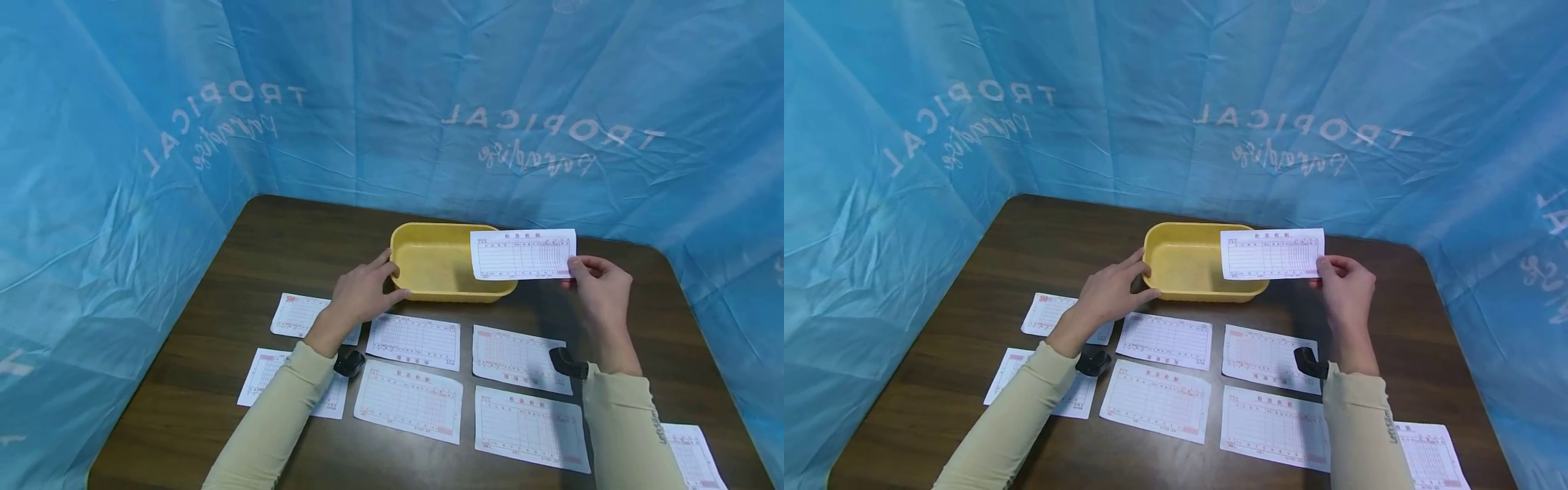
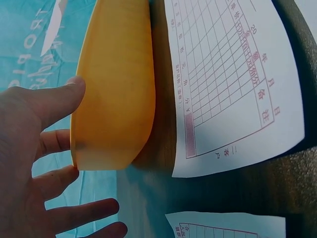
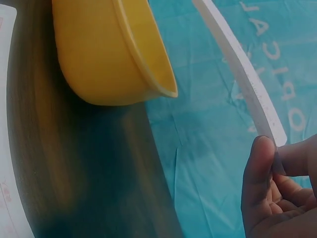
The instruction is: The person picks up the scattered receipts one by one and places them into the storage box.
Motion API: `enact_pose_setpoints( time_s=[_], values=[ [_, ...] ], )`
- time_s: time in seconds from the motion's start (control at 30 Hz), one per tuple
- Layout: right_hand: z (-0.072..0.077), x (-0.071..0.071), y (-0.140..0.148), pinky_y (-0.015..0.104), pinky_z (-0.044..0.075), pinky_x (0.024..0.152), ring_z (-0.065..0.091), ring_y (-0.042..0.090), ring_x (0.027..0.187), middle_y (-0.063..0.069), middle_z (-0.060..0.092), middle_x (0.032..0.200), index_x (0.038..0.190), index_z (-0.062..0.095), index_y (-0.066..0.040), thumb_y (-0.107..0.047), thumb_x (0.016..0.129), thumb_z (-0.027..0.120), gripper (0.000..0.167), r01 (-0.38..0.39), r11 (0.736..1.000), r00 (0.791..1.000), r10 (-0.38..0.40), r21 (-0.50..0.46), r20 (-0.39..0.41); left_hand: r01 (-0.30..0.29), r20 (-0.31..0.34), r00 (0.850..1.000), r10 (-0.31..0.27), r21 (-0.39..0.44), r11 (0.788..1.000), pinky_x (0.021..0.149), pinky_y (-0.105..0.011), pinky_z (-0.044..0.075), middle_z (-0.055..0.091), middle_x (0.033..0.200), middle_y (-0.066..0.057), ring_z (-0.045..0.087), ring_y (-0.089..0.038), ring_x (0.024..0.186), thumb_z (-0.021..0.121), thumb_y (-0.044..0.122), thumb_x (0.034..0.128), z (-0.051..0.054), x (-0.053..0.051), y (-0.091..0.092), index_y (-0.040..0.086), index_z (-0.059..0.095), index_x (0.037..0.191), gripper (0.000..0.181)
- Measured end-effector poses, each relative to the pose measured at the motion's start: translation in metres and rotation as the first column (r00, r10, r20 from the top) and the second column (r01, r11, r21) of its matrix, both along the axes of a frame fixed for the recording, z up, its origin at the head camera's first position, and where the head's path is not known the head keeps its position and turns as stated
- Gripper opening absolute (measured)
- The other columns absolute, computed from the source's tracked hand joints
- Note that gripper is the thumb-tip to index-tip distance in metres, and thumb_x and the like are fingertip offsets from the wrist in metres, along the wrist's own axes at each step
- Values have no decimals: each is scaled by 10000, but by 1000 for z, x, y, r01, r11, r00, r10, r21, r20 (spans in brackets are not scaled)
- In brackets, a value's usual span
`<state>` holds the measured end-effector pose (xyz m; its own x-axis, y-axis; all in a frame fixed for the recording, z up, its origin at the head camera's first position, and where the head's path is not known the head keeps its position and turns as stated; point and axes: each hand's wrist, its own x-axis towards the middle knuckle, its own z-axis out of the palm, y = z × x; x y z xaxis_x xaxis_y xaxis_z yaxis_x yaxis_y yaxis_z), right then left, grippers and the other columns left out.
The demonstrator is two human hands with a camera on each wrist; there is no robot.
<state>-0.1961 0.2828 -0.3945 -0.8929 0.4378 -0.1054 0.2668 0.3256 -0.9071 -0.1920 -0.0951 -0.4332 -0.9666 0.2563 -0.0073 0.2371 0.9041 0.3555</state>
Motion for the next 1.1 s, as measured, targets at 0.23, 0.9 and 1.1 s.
enact_pose_setpoints(
  time_s=[0.23, 0.9, 1.1],
  values=[
    [-4, -1, -4, 218, 497, 764, 621, 161, 857, 57, 528, 1214, 1357, 535, -111, -473, 868, 615, 613, -1, 999, 1000, 1, -39, -11, 3, -4, 1000, -3, 9, 1000, 573, -334, 417, 285, 1550, 48, 489, -185, 705, 633, 592, 842, -1, 0, 0, 281, 591, 1171, 455],
    [-7, -15, -25, 209, 497, 770, 628, 192, 874, 60, 539, 1182, 1317, 562, -97, -433, 896, 613, 541, -72, 996, 997, 72, -50, 8, 5, 3, 1000, -5, 14, 1000, 552, -325, 399, 270, 1554, 33, 488, -188, 667, 613, 612, 845, 1, 0, -1, 279, 587, 1170, 467],
    [-9, -19, -32, 215, 511, 741, 628, 200, 846, 84, 549, 1139, 1288, 572, -60, -363, 933, 602, 467, -98, 994, 995, 98, -54, -12, -2, 15, 1000, 2, 7, 1000, 555, -329, 402, 273, 1553, 33, 487, -187, 687, 629, 600, 840, 2, 0, 0, 276, 583, 1170, 464]
  ],
)
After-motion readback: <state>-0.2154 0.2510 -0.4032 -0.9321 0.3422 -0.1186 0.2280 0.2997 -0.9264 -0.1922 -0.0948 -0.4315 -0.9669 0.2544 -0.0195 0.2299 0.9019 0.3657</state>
